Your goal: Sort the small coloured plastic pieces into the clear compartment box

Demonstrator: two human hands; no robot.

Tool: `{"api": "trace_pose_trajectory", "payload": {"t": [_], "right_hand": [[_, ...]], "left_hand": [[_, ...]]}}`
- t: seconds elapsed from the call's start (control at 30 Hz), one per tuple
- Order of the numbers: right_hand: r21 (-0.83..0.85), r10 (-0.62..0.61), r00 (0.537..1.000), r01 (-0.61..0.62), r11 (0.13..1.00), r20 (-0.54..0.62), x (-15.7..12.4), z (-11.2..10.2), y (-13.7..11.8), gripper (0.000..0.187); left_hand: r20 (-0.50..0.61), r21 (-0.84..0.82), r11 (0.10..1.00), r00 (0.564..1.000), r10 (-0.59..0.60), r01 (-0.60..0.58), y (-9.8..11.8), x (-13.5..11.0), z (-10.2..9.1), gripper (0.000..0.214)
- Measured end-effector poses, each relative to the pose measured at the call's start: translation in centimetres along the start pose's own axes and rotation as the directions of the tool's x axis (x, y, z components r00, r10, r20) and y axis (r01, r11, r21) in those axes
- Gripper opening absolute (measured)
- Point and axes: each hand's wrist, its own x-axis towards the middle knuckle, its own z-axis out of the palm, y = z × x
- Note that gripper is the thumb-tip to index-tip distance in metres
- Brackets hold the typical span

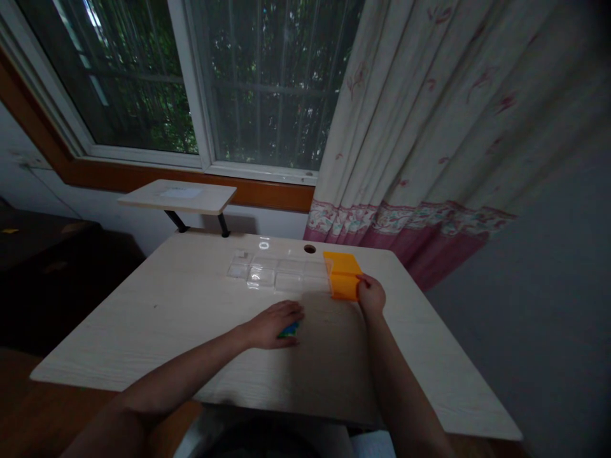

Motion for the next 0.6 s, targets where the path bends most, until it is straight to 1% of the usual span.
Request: {"api": "trace_pose_trajectory", "payload": {"t": [0.07, 0.13, 0.2, 0.27, 0.3, 0.33, 0.37, 0.4, 0.43, 0.47, 0.5, 0.53, 0.57, 0.6], "right_hand": [[-0.001, -0.001, 1.000, 0.001, 1.000, 0.008, 0.0, -0.1, -0.1, 0.039], [-0.001, -0.003, 1.000, 0.003, 1.000, 0.012, 0.0, -0.1, -0.1, 0.039], [0.003, -0.004, 1.000, 0.004, 1.000, 0.008, 0.0, -0.1, -0.1, 0.039], [0.007, -0.003, 1.000, 0.003, 1.000, 0.003, 0.0, -0.1, -0.1, 0.039], [0.006, -0.003, 1.000, 0.003, 1.000, 0.002, -0.1, -0.1, -0.1, 0.039], [0.004, -0.002, 1.000, 0.002, 1.000, 0.004, -0.1, -0.1, 0.0, 0.039], [0.002, 0.000, 1.000, 0.000, 1.000, 0.007, -0.1, -0.1, 0.0, 0.038], [0.001, 0.002, 1.000, -0.002, 1.000, 0.008, -0.1, -0.1, 0.0, 0.038], [0.002, 0.004, 1.000, -0.004, 1.000, 0.008, -0.1, -0.1, -0.1, 0.038], [0.005, 0.004, 1.000, -0.004, 1.000, 0.007, -0.1, -0.1, -0.1, 0.038], [0.007, 0.004, 1.000, -0.004, 1.000, 0.005, -0.1, -0.1, -0.1, 0.038], [0.009, 0.003, 1.000, -0.003, 1.000, 0.003, -0.1, -0.1, -0.1, 0.038], [0.009, 0.004, 1.000, -0.004, 1.000, 0.002, -0.1, -0.1, -0.1, 0.038], [0.006, 0.005, 1.000, -0.005, 1.000, 0.002, -0.1, -0.1, -0.1, 0.038]], "left_hand": [[0.006, 0.007, 1.000, 1.000, 0.029, -0.029, 0.3, 0.9, 0.5, 0.067], [-0.019, 0.024, 1.000, 1.000, 0.010, -0.010, 0.3, 1.3, 0.5, 0.066], [-0.094, 0.041, 0.998, 0.994, -0.050, 0.054, 0.0, 1.1, -0.2, 0.060], [-0.219, 0.052, 0.988, 0.967, -0.133, 0.148, -0.9, 0.5, -1.4, 0.048], [-0.305, 0.060, 0.978, 0.936, -0.174, 0.202, -1.5, 0.1, -2.1, 0.043], [-0.398, 0.065, 0.962, 0.891, -0.220, 0.266, -2.3, -0.4, -3.0, 0.041], [-0.467, 0.073, 0.938, 0.843, -0.268, 0.338, -3.2, -1.0, -3.8, 0.041], [-0.544, 0.081, 0.901, 0.776, -0.319, 0.427, -4.1, -1.7, -4.6, 0.042], [-0.613, 0.084, 0.848, 0.698, -0.371, 0.524, -5.1, -2.4, -5.4, 0.044], [-0.654, 0.091, 0.799, 0.641, -0.402, 0.594, -6.1, -3.1, -6.1, 0.046], [-0.669, 0.095, 0.768, 0.612, -0.422, 0.633, -7.1, -3.8, -6.7, 0.047], [-0.662, 0.101, 0.755, 0.611, -0.435, 0.648, -8.0, -4.4, -7.1, 0.047], [-0.640, 0.110, 0.752, 0.625, -0.446, 0.649, -8.7, -5.0, -7.4, 0.047], [-0.603, 0.130, 0.759, 0.658, -0.451, 0.638, -9.3, -5.4, -7.6, 0.048]]}}
